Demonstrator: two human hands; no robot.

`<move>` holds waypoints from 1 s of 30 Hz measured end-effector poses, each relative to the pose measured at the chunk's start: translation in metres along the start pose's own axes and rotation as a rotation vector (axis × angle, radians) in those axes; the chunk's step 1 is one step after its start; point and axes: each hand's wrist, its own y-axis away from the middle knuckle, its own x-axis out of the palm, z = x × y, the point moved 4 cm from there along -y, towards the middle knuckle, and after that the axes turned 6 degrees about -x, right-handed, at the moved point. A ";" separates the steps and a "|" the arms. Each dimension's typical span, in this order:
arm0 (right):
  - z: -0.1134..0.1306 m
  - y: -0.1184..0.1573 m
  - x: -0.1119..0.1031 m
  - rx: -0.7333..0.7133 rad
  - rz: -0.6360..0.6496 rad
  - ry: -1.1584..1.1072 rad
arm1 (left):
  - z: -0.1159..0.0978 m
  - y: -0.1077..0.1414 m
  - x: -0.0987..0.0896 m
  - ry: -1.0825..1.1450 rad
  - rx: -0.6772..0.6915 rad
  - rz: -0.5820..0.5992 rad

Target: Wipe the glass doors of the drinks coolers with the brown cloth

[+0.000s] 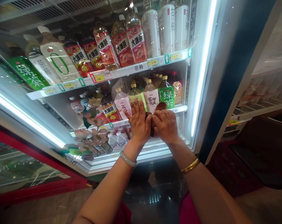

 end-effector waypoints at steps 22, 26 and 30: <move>-0.017 -0.060 -0.010 0.390 -0.372 -0.019 | 0.050 -0.019 -0.057 -0.073 -0.046 -0.035; -0.005 -0.098 -0.008 0.430 -0.461 0.006 | 0.056 -0.015 -0.059 -0.062 -0.026 0.022; 0.040 -0.132 0.002 0.292 -0.336 -0.049 | 0.058 -0.009 -0.067 0.023 0.008 -0.018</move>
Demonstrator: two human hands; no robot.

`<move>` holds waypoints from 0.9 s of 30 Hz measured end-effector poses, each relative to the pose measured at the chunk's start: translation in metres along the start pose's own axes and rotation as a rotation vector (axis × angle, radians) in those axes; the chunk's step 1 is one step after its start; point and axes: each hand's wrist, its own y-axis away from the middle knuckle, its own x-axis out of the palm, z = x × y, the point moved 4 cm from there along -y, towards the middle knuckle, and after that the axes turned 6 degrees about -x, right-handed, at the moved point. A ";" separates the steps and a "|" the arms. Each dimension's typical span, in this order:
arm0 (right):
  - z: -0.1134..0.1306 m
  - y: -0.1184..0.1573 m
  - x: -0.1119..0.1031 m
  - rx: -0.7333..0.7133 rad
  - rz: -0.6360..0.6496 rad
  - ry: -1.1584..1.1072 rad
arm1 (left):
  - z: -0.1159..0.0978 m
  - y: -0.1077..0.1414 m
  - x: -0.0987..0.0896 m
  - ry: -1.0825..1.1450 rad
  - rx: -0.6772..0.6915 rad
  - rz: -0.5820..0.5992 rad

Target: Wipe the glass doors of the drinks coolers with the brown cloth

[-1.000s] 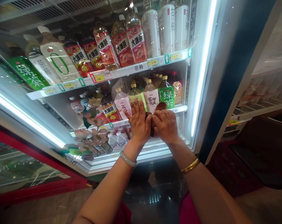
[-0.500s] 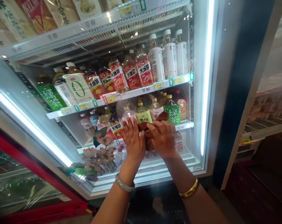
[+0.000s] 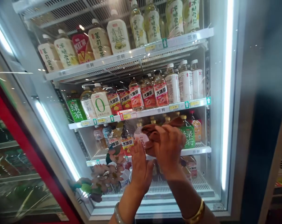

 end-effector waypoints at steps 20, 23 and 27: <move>0.092 -0.130 0.033 0.108 0.474 -0.745 | 0.042 -0.146 -0.124 -0.156 0.288 -0.368; 0.108 -0.160 0.042 -0.225 0.217 -0.380 | 0.053 -0.165 -0.151 -0.316 0.308 -0.375; 0.135 -0.175 0.075 -0.479 0.154 -0.244 | 0.071 -0.198 -0.198 -0.409 0.103 -0.482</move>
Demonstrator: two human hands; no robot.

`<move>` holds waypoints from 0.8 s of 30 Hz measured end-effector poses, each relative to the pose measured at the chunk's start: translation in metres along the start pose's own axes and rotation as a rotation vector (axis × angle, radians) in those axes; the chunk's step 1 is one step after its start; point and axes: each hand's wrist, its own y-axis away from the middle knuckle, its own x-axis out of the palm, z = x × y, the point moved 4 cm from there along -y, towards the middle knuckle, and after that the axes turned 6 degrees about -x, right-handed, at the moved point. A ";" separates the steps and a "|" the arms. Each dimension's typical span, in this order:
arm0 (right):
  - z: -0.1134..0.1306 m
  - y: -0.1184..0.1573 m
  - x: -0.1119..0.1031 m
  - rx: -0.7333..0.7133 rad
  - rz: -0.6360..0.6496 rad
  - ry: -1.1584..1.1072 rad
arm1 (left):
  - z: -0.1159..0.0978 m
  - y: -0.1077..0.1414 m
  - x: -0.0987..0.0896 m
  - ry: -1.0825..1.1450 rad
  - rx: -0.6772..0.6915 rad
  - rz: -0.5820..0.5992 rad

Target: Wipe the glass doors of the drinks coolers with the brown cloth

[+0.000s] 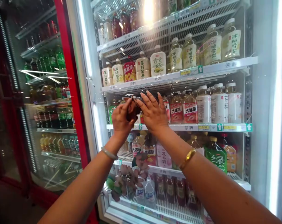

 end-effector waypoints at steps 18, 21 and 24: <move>-0.004 0.002 0.027 0.062 0.044 -0.063 | 0.018 -0.070 -0.004 -0.061 0.110 0.058; -0.005 0.000 0.026 0.115 0.046 -0.057 | 0.004 -0.053 -0.003 -0.065 0.086 0.044; -0.004 0.000 0.024 0.135 0.041 -0.075 | -0.014 -0.010 -0.001 -0.111 0.324 0.178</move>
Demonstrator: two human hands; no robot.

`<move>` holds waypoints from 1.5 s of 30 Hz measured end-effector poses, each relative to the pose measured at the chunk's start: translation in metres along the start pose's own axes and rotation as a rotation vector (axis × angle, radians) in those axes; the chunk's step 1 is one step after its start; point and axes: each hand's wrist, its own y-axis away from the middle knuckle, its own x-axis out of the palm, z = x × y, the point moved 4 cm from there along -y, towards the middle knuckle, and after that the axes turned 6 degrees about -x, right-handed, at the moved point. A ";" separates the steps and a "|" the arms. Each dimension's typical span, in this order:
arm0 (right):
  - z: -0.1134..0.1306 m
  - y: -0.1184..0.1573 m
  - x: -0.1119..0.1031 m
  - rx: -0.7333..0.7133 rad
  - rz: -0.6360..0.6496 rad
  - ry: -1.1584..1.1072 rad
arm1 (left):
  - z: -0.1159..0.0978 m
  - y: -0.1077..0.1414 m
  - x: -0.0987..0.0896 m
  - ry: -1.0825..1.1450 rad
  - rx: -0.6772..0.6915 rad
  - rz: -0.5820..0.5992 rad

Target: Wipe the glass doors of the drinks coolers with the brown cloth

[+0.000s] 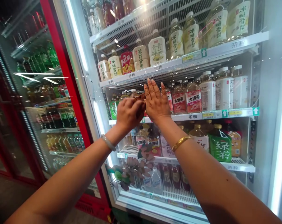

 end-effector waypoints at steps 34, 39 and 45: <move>-0.002 0.000 0.002 0.072 0.059 0.220 | -0.020 0.036 0.022 0.107 -0.157 -0.125; -0.010 -0.001 -0.010 0.018 0.108 0.211 | -0.003 0.018 0.013 0.053 -0.046 -0.047; -0.047 0.002 -0.040 -0.073 0.092 0.264 | -0.009 -0.065 0.009 0.043 -0.414 -0.130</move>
